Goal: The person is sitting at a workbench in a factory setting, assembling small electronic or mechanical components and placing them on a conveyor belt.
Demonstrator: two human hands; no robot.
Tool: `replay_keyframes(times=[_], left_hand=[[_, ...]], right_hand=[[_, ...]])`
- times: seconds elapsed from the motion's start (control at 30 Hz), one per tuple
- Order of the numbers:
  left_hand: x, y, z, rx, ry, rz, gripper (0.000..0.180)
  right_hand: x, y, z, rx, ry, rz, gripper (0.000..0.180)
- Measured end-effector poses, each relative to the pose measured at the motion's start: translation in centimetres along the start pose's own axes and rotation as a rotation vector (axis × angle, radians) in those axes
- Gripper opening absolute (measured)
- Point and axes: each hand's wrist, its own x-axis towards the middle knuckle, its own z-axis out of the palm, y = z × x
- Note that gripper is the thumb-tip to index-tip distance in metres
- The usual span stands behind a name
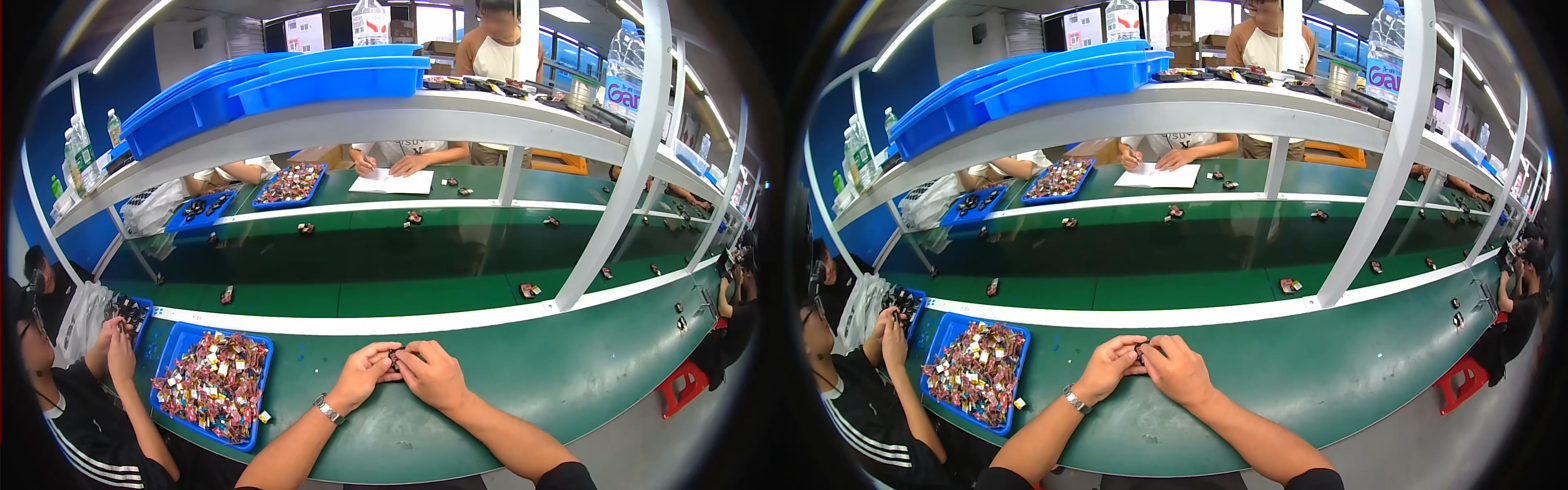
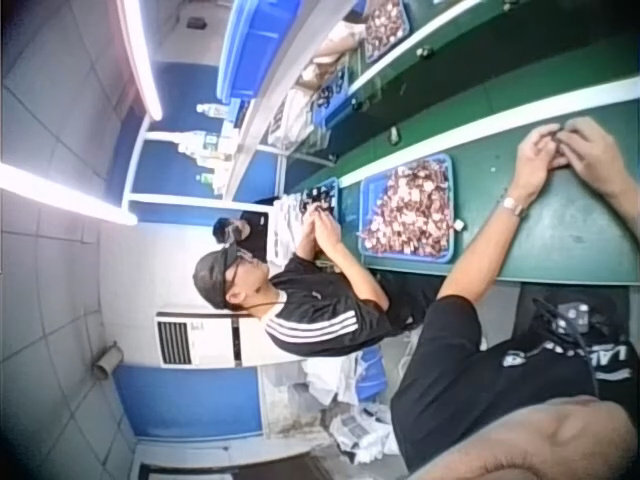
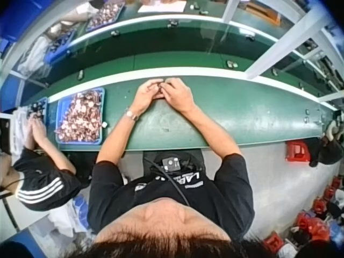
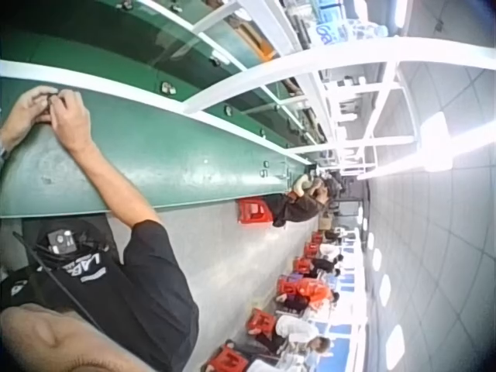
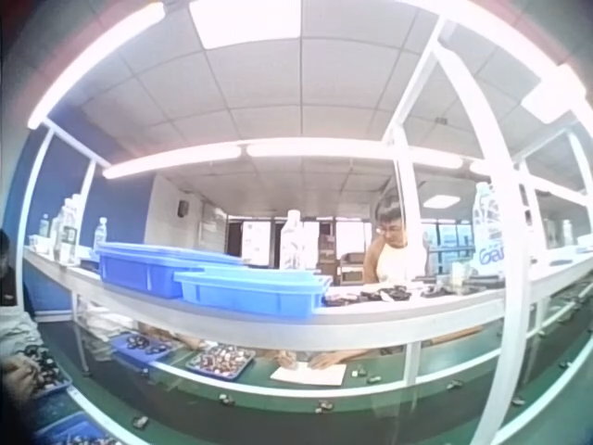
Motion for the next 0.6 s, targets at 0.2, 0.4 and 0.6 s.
replay_keyframes(times=[0.2, 0.4, 0.6], left_hand=[[-0.02, -0.2, -0.09, -0.008, -0.008, 0.008, 0.029], [0.0, -0.31, 0.22, 0.031, 0.058, 0.041, 0.026], [0.15, -0.69, 0.36, 0.084, 0.064, 0.06, 0.023]], right_hand=[[-0.01, -0.35, 0.0, -0.053, -0.026, -0.012, 0.015], [0.43, -0.29, -0.02, 0.106, 0.003, 0.019, 0.019], [-0.07, 0.33, -0.16, 0.488, -0.112, 0.363, 0.021]])
